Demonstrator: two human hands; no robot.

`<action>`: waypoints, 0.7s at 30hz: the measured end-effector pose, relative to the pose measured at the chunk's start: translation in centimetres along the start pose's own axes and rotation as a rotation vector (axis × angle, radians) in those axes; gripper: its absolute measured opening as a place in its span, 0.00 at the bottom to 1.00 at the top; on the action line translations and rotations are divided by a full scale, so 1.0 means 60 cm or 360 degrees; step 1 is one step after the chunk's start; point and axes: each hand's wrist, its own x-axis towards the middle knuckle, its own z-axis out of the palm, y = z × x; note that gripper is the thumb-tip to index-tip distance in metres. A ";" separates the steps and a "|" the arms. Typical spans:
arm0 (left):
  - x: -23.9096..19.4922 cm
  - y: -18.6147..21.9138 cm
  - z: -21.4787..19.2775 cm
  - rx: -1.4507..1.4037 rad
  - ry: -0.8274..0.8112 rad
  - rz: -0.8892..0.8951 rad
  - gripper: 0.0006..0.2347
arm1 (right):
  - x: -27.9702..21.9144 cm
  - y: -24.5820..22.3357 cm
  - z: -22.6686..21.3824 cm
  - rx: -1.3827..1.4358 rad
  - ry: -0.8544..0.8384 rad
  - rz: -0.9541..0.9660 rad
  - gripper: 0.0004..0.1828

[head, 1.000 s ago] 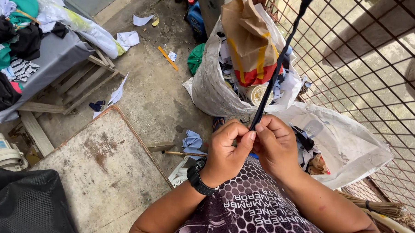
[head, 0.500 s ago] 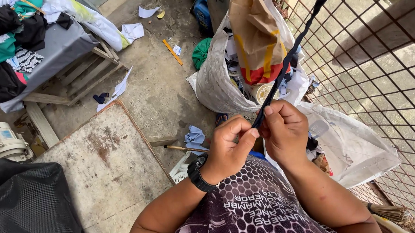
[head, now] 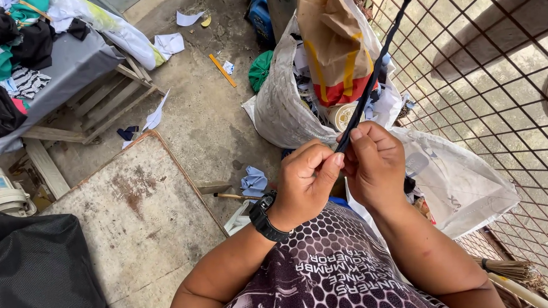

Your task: The person sits on a chair and sews a long black strap using a needle and thread. They pull the thread through the strap repeatedly to stitch it. The person is barefoot and wears a patterned shirt.

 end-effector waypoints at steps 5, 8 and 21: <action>-0.031 0.002 -0.004 0.0042 -0.0047 -0.0006 0.11 | -0.041 0.004 -0.011 -0.0026 0.0007 0.0086 0.12; -0.044 0.009 -0.013 -0.0049 -0.0031 -0.0090 0.11 | -0.067 -0.006 0.006 -0.0022 -0.0029 0.0116 0.10; -0.032 0.012 -0.016 -0.0013 -0.0091 -0.0138 0.10 | -0.027 -0.015 0.011 -0.0009 -0.0180 -0.0048 0.09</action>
